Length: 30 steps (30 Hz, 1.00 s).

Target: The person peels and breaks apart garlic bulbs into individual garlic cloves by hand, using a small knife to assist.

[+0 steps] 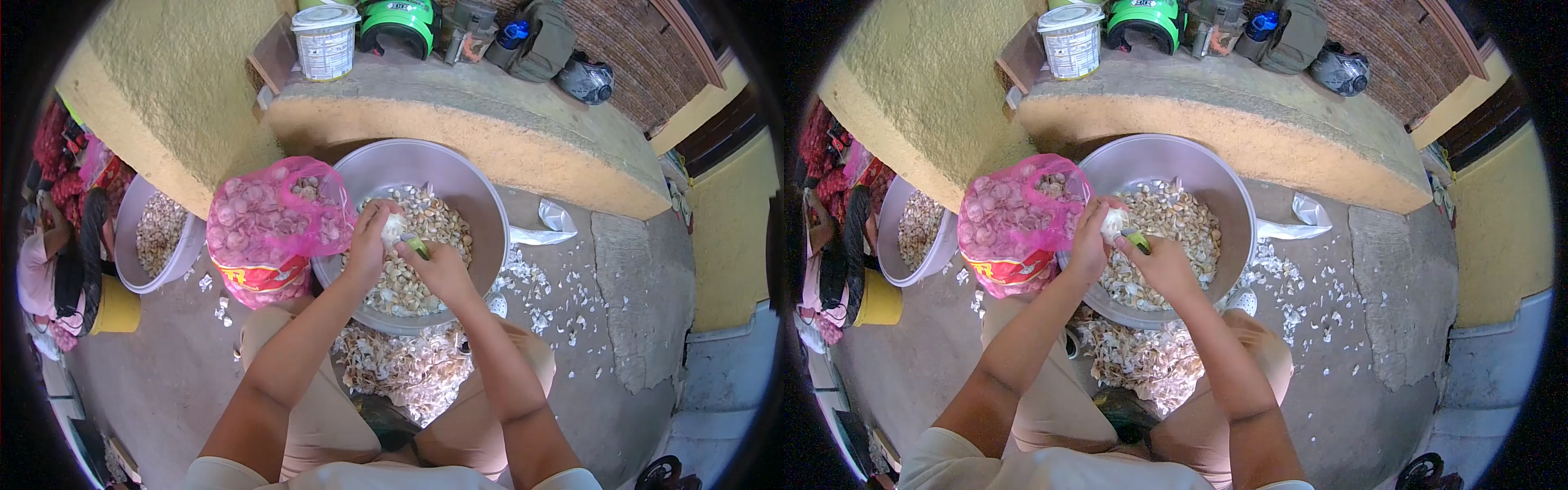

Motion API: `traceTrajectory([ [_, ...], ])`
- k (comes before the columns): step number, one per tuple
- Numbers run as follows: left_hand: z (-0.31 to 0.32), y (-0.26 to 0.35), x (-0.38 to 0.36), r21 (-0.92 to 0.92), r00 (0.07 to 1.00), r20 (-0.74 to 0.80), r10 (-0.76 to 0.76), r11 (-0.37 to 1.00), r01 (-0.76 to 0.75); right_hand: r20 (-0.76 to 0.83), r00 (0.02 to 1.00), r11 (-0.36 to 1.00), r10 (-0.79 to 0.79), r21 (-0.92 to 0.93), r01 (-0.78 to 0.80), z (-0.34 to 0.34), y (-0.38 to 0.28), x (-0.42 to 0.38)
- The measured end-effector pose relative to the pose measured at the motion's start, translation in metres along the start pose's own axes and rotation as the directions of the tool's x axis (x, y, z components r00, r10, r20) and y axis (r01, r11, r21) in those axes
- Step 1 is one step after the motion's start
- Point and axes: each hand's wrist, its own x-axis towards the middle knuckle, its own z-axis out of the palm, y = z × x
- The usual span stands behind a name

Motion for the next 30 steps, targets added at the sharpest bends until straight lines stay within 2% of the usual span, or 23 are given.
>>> traceTrajectory([
  [6, 0.007, -0.001, -0.008, -0.077, 0.997, -0.051, -0.064, 0.995, 0.06, -0.066, 0.998, 0.998, -0.004, -0.061, 0.0, 0.002, 0.0, 0.002],
  [12, 0.004, -0.007, -0.006, 0.033, 0.994, -0.063, 0.087, 0.996, -0.086, -0.146, 0.988, 0.994, -0.053, -0.107, 0.038, 0.01, 0.006, 0.004],
  [15, -0.003, -0.017, -0.002, 0.02, 0.989, -0.146, 0.026, 1.0, -0.023, -0.101, 0.989, 0.957, -0.112, -0.279, 0.08, 0.017, 0.008, 0.003],
  [18, 0.01, 0.025, -0.002, -0.098, 0.895, -0.334, -0.297, 0.955, 0.281, -0.014, 0.984, 0.855, -0.175, -0.499, 0.145, 0.029, 0.005, -0.007],
  [21, -0.017, -0.001, 0.013, -0.449, 0.985, -0.095, -0.141, 0.89, 0.084, 0.242, 0.97, 0.833, 0.007, -0.538, 0.128, 0.02, -0.005, -0.008],
  [24, -0.026, -0.003, 0.018, -0.526, 0.978, -0.038, -0.205, 0.836, 0.155, 0.477, 0.871, 0.748, 0.119, -0.62, 0.237, 0.026, 0.004, -0.017],
  [27, -0.026, 0.0, 0.018, -0.533, 0.977, 0.01, -0.215, 0.825, 0.187, 0.725, 0.68, 0.704, 0.111, -0.54, 0.461, 0.045, 0.024, -0.031],
  [30, -0.022, 0.001, 0.014, -0.567, 0.976, 0.087, -0.2, 0.796, 0.213, 0.743, 0.666, 0.798, 0.065, -0.439, 0.412, 0.035, 0.035, -0.032],
])
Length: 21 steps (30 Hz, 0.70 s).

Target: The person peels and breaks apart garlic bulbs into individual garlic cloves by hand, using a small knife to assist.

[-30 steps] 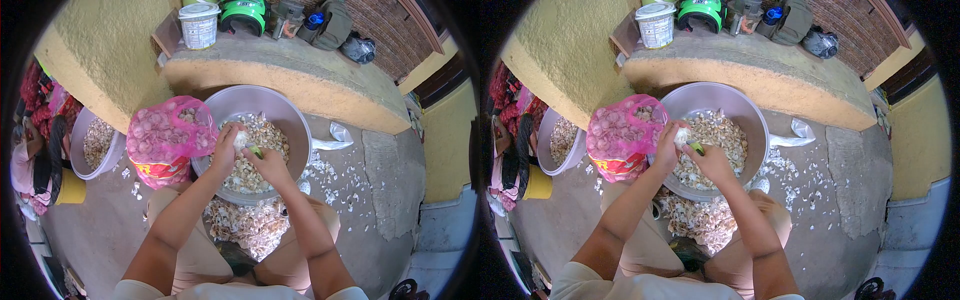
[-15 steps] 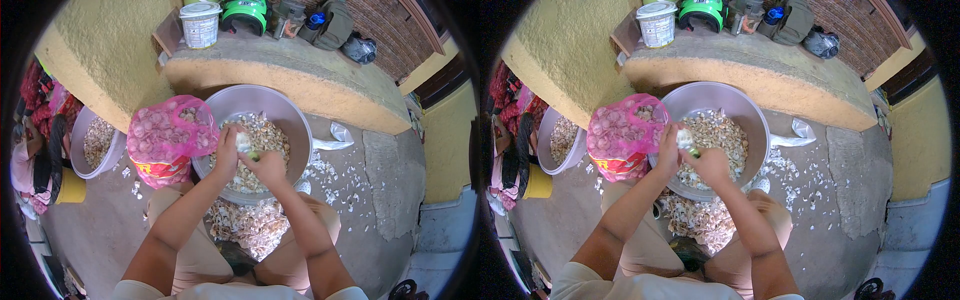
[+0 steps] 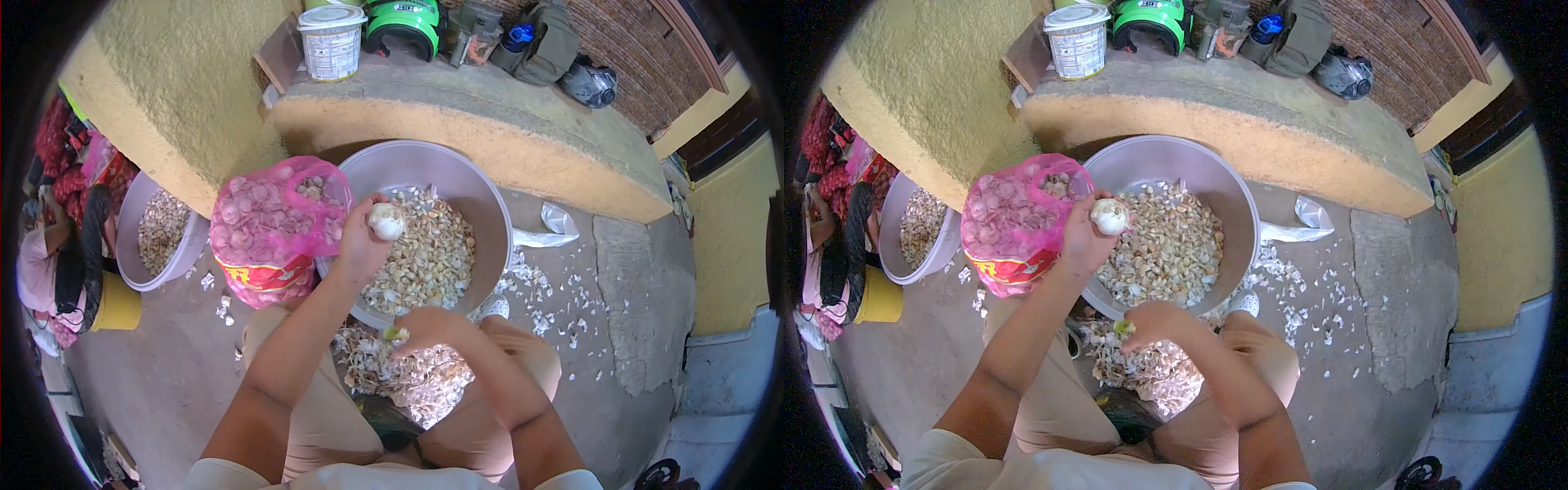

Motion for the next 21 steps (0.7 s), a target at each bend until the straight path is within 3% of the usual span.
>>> traceTrajectory([
  [2, 0.001, -0.001, -0.003, -0.005, 1.0, 0.011, 0.016, 1.0, -0.016, -0.129, 0.991, 0.995, 0.026, 0.103, -0.013, -0.025, 0.01, -0.01],
  [4, 0.004, -0.001, -0.005, 0.03, 0.998, 0.014, 0.058, 0.998, -0.059, -0.46, 0.881, 0.946, -0.109, 0.224, 0.234, -0.039, 0.027, -0.016],
  [5, 0.008, -0.001, -0.007, 0.068, 0.996, 0.012, 0.088, 0.994, -0.089, -0.455, 0.89, 0.861, 0.006, 0.456, 0.227, -0.047, 0.028, -0.015],
  [7, 0.015, -0.004, -0.01, 0.187, 0.988, 0.007, 0.153, 0.971, -0.152, -0.365, 0.905, 0.533, 0.221, 0.822, 0.201, -0.065, 0.021, -0.02],
  [10, 0.02, -0.013, -0.014, 0.376, 0.968, 0.038, 0.248, 0.894, -0.244, -0.491, 0.805, 0.417, 0.332, 0.842, 0.342, -0.065, 0.004, -0.01],
  [15, 0.015, -0.022, -0.014, 0.519, 0.953, 0.112, 0.281, 0.801, -0.297, -0.475, 0.805, 0.466, 0.354, 0.836, 0.288, -0.061, 0.003, -0.002],
  [18, 0.008, -0.025, -0.013, 0.673, 0.917, 0.204, 0.342, 0.632, -0.386, -0.487, 0.776, 0.501, 0.4, 0.825, 0.26, -0.058, 0.002, 0.002],
  [21, 0.007, -0.028, -0.014, 0.678, 0.9, 0.24, 0.365, 0.601, -0.424, -0.509, 0.738, 0.513, 0.443, 0.819, 0.257, -0.055, -0.001, 0.002],
])
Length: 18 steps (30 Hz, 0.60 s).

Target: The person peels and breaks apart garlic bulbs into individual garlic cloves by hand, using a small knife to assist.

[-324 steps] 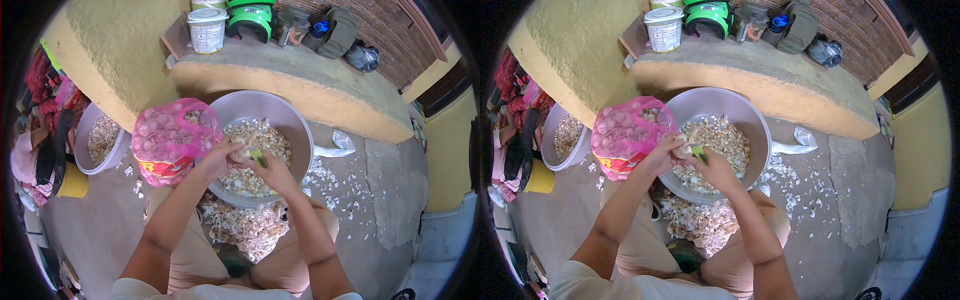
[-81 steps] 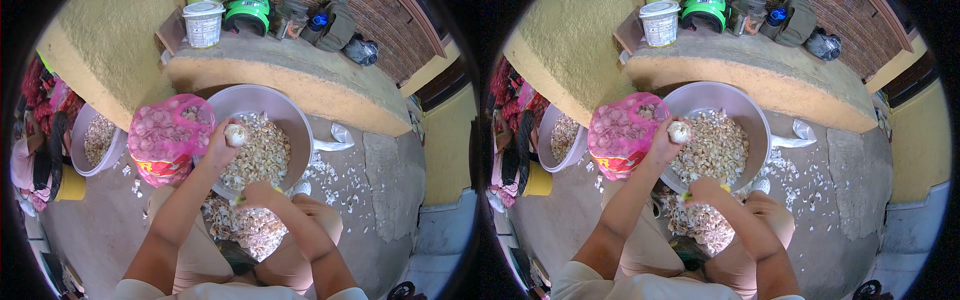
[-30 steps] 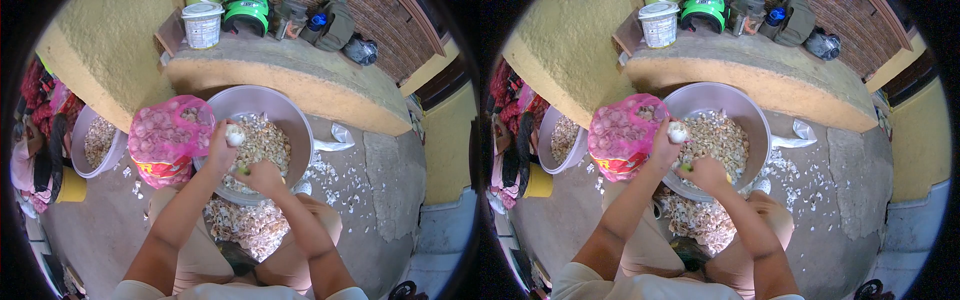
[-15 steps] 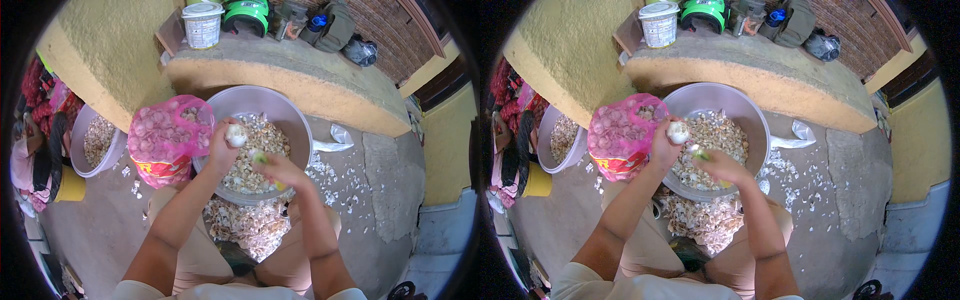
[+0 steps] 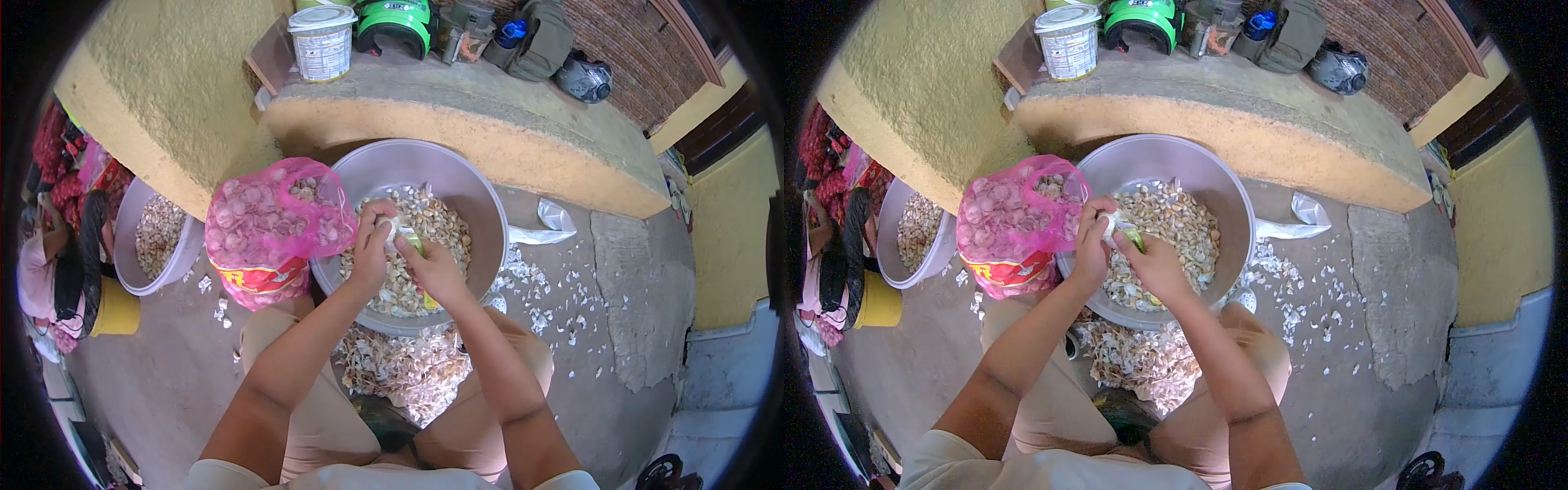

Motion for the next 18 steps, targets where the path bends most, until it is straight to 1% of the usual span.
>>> traceTrajectory([
  [3, 0.007, 0.005, -0.003, -0.253, 0.994, -0.063, -0.089, 0.965, 0.071, -0.017, 0.999, 0.999, -0.035, -0.004, 0.035, -0.002, 0.002, 0.001],
  [4, 0.007, 0.005, -0.002, -0.339, 0.987, -0.053, -0.155, 0.932, 0.128, -0.017, 0.999, 0.999, -0.051, -0.009, 0.051, -0.003, 0.004, 0.002],
  [6, 0.006, 0.005, 0.002, -0.498, 0.96, -0.016, -0.281, 0.834, 0.236, -0.054, 0.995, 0.99, -0.083, -0.119, 0.076, -0.003, 0.011, 0.005],
  [7, 0.005, 0.007, 0.004, -0.507, 0.915, 0.041, -0.4, 0.781, 0.364, -0.07, 0.993, 0.981, -0.1, -0.174, 0.086, -0.003, 0.012, 0.006],
  [9, 0.002, 0.013, 0.005, -0.502, 0.777, 0.156, -0.609, 0.628, 0.594, -0.091, 0.994, 0.982, -0.064, -0.186, 0.046, -0.004, 0.01, 0.006],
  [10, 0.0, 0.011, 0.005, -0.445, 0.755, 0.153, -0.638, 0.638, 0.629, -0.1, 0.994, 0.981, -0.047, -0.193, 0.027, -0.005, 0.008, 0.006],
  [12, -0.004, 0.004, 0.006, -0.323, 0.707, 0.143, -0.692, 0.643, 0.694, -0.071, 0.995, 0.967, -0.065, -0.251, 0.046, -0.007, 0.005, 0.004],
  [13, -0.006, 0.003, 0.007, -0.379, 0.72, 0.13, -0.682, 0.637, 0.671, -0.058, 0.996, 0.959, -0.074, -0.279, 0.055, -0.008, 0.002, 0.002],
  [14, -0.009, 0.002, 0.009, -0.433, 0.732, 0.116, -0.672, 0.629, 0.646, 0.047, 0.995, 0.91, -0.094, -0.402, 0.105, -0.007, -0.002, -0.002],
  [16, -0.013, 0.004, 0.015, -0.53, 0.76, 0.112, -0.64, 0.609, 0.591, 0.258, 0.962, 0.762, -0.086, -0.605, 0.23, -0.003, -0.008, -0.012],
  [18, -0.018, 0.006, 0.02, -0.616, 0.795, 0.129, -0.593, 0.581, 0.533, 0.462, 0.881, 0.613, 0.102, -0.726, 0.311, 0.004, -0.002, -0.021],
])
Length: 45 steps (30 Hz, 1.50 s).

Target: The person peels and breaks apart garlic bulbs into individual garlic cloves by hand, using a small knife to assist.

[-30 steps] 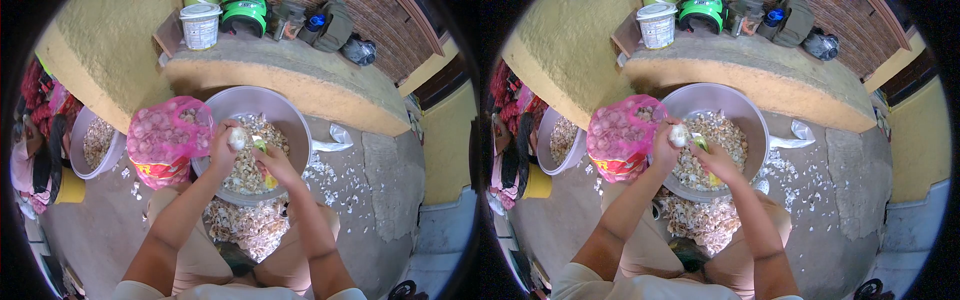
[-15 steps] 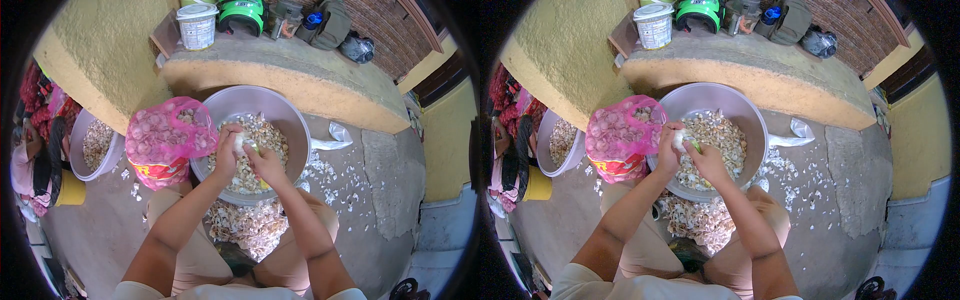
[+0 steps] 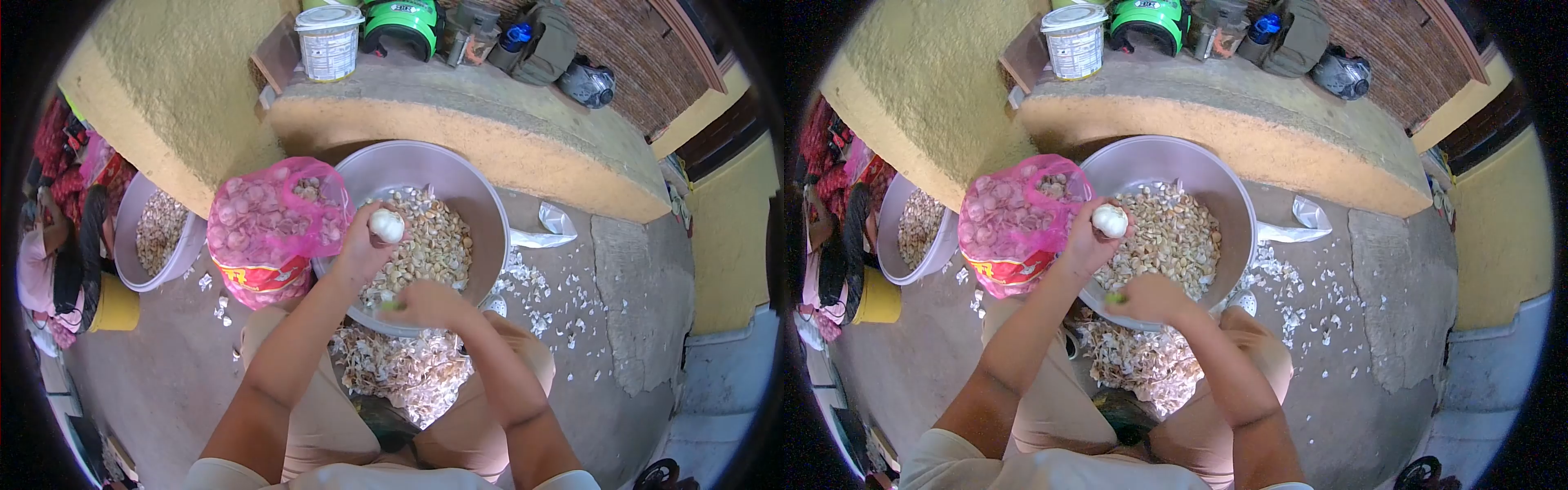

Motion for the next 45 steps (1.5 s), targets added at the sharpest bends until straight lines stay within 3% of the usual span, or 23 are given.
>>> traceTrajectory([
  [1, -0.002, 0.002, 0.0, -0.044, 1.0, 0.031, -0.007, 0.999, 0.008, 0.144, 0.99, 0.994, -0.007, -0.103, 0.022, 0.007, -0.001, -0.003],
  [4, -0.004, 0.003, 0.0, -0.129, 0.996, 0.09, -0.008, 0.991, 0.02, 0.253, 0.962, 0.946, -0.102, -0.273, 0.173, 0.038, 0.018, -0.002],
  [7, -0.001, 0.002, -0.002, -0.122, 0.999, 0.047, 0.013, 0.992, -0.007, 0.198, 0.963, 0.975, -0.183, -0.09, 0.204, 0.019, 0.029, -0.002],
  [10, -0.002, 0.002, -0.002, -0.08, 0.999, -0.025, 0.037, 0.996, -0.039, -0.126, 0.991, 0.986, -0.052, 0.153, 0.071, -0.02, 0.022, -0.02],
  [13, 0.0, 0.002, -0.002, 0.0, 0.994, -0.053, 0.098, 0.995, -0.098, -0.22, 0.965, 0.781, 0.144, 0.624, 0.026, -0.034, 0.023, -0.017],
  [16, 0.004, 0.001, -0.004, 0.034, 0.985, -0.11, 0.131, 0.991, -0.128, -0.627, 0.771, 0.923, -0.114, 0.221, 0.317, -0.018, 0.026, 0.002],
  [18, 0.004, -0.001, -0.004, 0.045, 0.983, -0.12, 0.136, 0.99, -0.131, -0.659, 0.74, 0.956, -0.138, 0.107, 0.273, -0.014, 0.022, 0.005],
  [22, 0.009, 0.0, -0.007, 0.011, 0.978, -0.184, 0.103, 0.995, -0.103, -0.59, 0.796, 0.982, -0.134, 0.026, 0.185, -0.017, 0.015, 0.003],
  [25, 0.008, 0.0, -0.009, 0.074, 0.977, -0.177, 0.117, 0.992, -0.106, -0.538, 0.838, 0.987, -0.09, 0.064, 0.147, -0.022, 0.008, -0.002],
  [31, 0.001, 0.002, -0.007, 0.235, 0.984, -0.142, 0.104, 0.97, -0.068, -0.545, 0.836, 0.894, -0.058, 0.345, 0.287, -0.018, 0.009, -0.002],
  [34, 0.003, 0.002, -0.008, 0.278, 0.976, -0.165, 0.143, 0.956, -0.093, -0.609, 0.786, 0.851, -0.103, 0.355, 0.386, -0.014, 0.017, 0.004],
  [37, 0.007, -0.001, -0.009, 0.303, 0.958, -0.184, 0.218, 0.94, -0.156, -0.53, 0.847, 0.87, -0.042, 0.397, 0.292, -0.016, 0.015, 0.002],
  [40, 0.01, -0.002, -0.009, 0.336, 0.94, -0.177, 0.293, 0.915, -0.222, -0.614, 0.789, 0.843, -0.027, 0.41, 0.348, -0.007, 0.02, 0.01],
  [45, 0.011, -0.003, -0.01, 0.285, 0.919, -0.185, 0.347, 0.914, -0.288, -0.581, 0.807, 0.628, 0.103, 0.667, 0.4, 0.003, 0.014, 0.018],
])
